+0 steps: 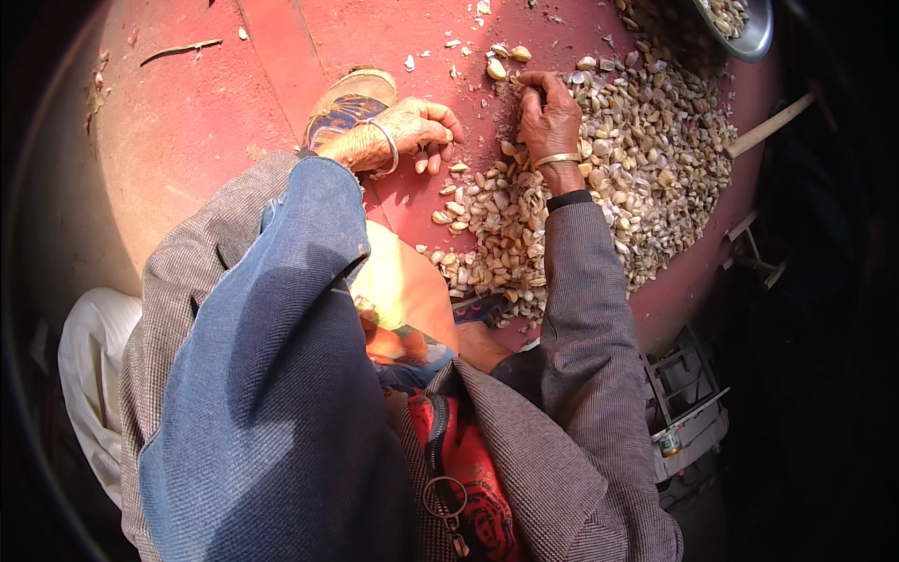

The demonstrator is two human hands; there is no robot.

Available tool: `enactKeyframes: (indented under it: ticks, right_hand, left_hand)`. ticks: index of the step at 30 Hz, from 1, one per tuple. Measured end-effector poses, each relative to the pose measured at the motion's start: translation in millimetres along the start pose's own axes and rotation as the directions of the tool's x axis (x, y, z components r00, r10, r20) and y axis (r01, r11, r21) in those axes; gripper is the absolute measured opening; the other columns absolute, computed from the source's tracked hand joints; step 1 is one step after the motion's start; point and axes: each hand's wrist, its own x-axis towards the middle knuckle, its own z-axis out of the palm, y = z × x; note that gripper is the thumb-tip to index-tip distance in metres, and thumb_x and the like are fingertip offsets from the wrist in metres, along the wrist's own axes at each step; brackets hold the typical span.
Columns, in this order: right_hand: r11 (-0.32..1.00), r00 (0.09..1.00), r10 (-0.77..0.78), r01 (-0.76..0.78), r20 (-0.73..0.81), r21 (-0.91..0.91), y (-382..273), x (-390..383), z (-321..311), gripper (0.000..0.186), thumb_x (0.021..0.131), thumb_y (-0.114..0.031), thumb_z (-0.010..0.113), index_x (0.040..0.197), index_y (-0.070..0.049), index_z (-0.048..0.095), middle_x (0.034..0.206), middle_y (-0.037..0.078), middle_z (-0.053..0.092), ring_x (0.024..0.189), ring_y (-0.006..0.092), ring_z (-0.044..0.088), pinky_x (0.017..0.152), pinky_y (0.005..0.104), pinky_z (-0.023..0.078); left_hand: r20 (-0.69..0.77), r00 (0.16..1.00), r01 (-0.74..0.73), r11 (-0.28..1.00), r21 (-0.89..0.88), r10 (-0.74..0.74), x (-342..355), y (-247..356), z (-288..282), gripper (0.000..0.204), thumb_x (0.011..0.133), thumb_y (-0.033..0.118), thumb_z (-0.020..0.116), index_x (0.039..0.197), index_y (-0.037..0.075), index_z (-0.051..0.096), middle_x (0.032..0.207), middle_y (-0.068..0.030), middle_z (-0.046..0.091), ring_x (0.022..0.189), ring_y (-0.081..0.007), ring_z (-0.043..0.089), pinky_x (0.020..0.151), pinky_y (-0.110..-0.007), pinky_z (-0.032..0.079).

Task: The person sits on the floor and sorts a large pile of shelled nuts by hand, separating them into two distinct piles. They repeatedly pick up handfuls of nuts, inspect them, and place them into the appropriate pile.

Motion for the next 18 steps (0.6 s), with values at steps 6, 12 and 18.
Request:
enactKeyframes:
  ticks: [6, 12, 18]
  right_hand:
    - [0.986, 0.995, -0.094, 0.088, -0.037, -0.145, -5.0, 15.7, 5.7, 0.015, 0.089, 0.004, 0.057, 0.100, -0.002, 0.066, 0.096, 0.015, 0.066, 0.088, 0.0327, 0.067, 0.077, 0.0416, 0.056]
    - [0.989, 0.977, -0.086, 0.108, 0.195, -0.101, -12.4, -10.1, 1.6, 0.015, 0.090, 0.005, 0.055, 0.096, -0.001, 0.067, 0.091, 0.012, 0.065, 0.081, 0.0274, 0.067, 0.073, 0.0372, 0.055]
    - [0.993, 0.981, 0.031, -0.009, 0.192, -0.114, 9.6, -51.7, -43.4, 0.021, 0.092, 0.009, 0.046, 0.095, 0.001, 0.065, 0.088, 0.009, 0.065, 0.077, 0.0168, 0.066, 0.069, 0.0300, 0.054]
  left_hand:
    - [0.010, 1.000, 0.016, 1.000, 0.005, -0.016, 2.1, -2.0, -2.5, 0.027, 0.095, 0.014, 0.056, 0.115, -0.005, 0.060, 0.094, -0.0124, 0.068, 0.072, -0.0174, 0.068, 0.058, -0.025, 0.054]
    - [0.011, 1.000, -0.008, 1.000, -0.019, 0.008, 0.3, -1.6, -2.5, 0.026, 0.096, 0.012, 0.055, 0.114, -0.005, 0.061, 0.094, -0.0127, 0.068, 0.071, -0.0173, 0.068, 0.058, -0.025, 0.053]
    - [0.006, 1.000, -0.016, 1.000, -0.015, 0.016, 0.1, -2.0, -0.4, 0.025, 0.096, 0.011, 0.054, 0.114, -0.005, 0.060, 0.091, -0.0124, 0.067, 0.070, -0.0169, 0.068, 0.056, -0.025, 0.052]
